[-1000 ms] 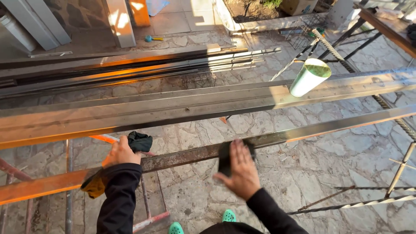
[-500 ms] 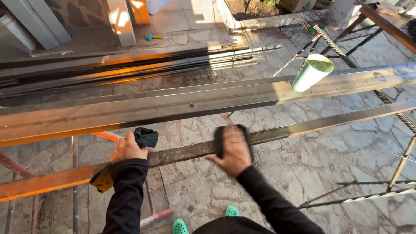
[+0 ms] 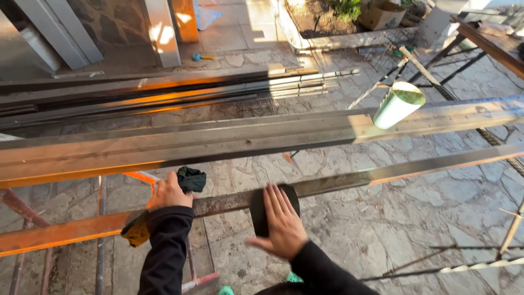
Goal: Sanding a long metal beam with a sanding block and wiping it with a cloth to prepare the surface.
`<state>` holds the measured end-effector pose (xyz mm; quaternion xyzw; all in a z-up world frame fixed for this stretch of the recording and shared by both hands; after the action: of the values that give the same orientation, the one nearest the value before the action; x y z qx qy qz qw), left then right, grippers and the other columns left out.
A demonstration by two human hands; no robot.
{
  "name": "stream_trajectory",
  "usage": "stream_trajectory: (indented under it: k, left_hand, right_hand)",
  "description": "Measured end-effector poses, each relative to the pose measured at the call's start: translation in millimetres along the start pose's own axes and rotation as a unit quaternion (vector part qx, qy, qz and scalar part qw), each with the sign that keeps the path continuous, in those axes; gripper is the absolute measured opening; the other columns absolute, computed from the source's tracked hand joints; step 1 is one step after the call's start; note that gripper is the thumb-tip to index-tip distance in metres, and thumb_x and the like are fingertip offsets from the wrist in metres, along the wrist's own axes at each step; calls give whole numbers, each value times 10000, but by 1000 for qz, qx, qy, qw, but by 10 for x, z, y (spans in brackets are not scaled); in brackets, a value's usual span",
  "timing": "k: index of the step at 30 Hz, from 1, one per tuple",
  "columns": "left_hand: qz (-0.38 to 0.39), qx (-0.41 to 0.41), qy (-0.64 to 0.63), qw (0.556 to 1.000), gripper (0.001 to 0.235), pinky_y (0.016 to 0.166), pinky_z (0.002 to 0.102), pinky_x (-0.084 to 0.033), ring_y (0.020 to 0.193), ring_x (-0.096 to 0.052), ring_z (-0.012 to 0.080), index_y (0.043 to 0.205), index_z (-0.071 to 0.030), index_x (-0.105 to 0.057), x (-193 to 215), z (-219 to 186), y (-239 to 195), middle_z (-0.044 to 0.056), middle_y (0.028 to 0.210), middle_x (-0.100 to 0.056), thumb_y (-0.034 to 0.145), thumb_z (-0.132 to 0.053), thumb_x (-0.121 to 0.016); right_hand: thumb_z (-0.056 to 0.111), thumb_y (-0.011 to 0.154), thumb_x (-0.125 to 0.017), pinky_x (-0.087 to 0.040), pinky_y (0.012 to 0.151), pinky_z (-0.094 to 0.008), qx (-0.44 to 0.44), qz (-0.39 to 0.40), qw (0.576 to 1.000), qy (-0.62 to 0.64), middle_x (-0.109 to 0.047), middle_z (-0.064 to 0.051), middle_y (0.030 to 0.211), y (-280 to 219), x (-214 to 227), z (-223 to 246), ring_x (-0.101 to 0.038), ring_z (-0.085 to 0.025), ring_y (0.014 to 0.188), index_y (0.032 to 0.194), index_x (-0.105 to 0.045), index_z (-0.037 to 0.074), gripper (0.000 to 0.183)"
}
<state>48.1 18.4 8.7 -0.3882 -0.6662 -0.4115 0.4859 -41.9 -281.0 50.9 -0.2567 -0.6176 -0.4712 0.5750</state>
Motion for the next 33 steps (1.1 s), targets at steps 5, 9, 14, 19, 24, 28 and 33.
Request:
stream_trajectory:
  k: [5,9,14,19,24,28,33]
  left_hand:
    - [17,-1,-1,1000,630,644,504,-574,896,-701,345,1198,-195,-566,-33,11,14,100,1030,-700,696,-438,-859]
    - [31,1,11,999,523,668,498,-599,891,-717,337,1197,-195,-572,28,-33,-19,100,1037,-704,774,-391,-810]
    - [24,-3,9,1000,534,656,497,-605,874,-718,333,1208,-197,-564,24,-23,8,86,1019,-698,769,-372,-812]
    - [21,-2,6,1000,571,675,494,-594,927,-707,337,1177,-197,-566,16,-10,11,89,1039,-705,729,-404,-854]
    - [36,5,8,999,563,655,506,-592,927,-701,338,1215,-203,-554,27,-8,27,92,1057,-699,759,-395,-824]
    - [19,5,8,1000,582,668,503,-594,918,-708,344,1230,-208,-583,-9,-8,8,96,1039,-708,729,-370,-830]
    - [18,9,5,1000,573,718,456,-609,959,-722,290,1229,-219,-580,16,-4,-19,54,1040,-713,750,-409,-829]
  right_hand:
    - [856,843,-564,4,1265,-475,-71,134,988,33,155,-248,1698,-106,-122,-511,91,-367,1597,1593,153,-36,1368]
    - [858,878,-506,-100,1266,-500,-98,116,987,47,-72,-335,1668,246,67,-184,-111,-429,1568,1602,-22,-85,1283]
    - [856,844,-582,-23,1268,-480,-16,108,990,83,56,-287,1698,-133,-7,-106,2,-392,1599,1604,51,-47,1340]
    - [842,819,-625,-208,1249,-519,-89,2,995,45,-366,-314,1587,280,-34,-473,-338,-427,1494,1550,-311,-76,1215]
    - [869,843,-494,-31,1258,-471,-41,122,991,23,49,-269,1699,-58,-149,-95,7,-374,1598,1604,38,-52,1307]
    - [896,867,-306,-55,1274,-462,-116,41,992,7,-11,-283,1698,-96,-67,-624,-66,-388,1588,1602,-14,-79,1256]
    - [904,799,-511,-161,1258,-513,-18,-8,1000,-1,-226,-332,1610,80,-167,-159,-216,-427,1541,1552,-203,-110,1300]
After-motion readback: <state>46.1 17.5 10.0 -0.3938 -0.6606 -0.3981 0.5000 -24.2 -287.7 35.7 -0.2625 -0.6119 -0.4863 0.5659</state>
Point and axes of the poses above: each hand's wrist, its own y-axis towards the middle knuckle, its own x-axis out of the back of the hand, z = x × y, the point moved 5 cm from there along y, towards the middle knuckle
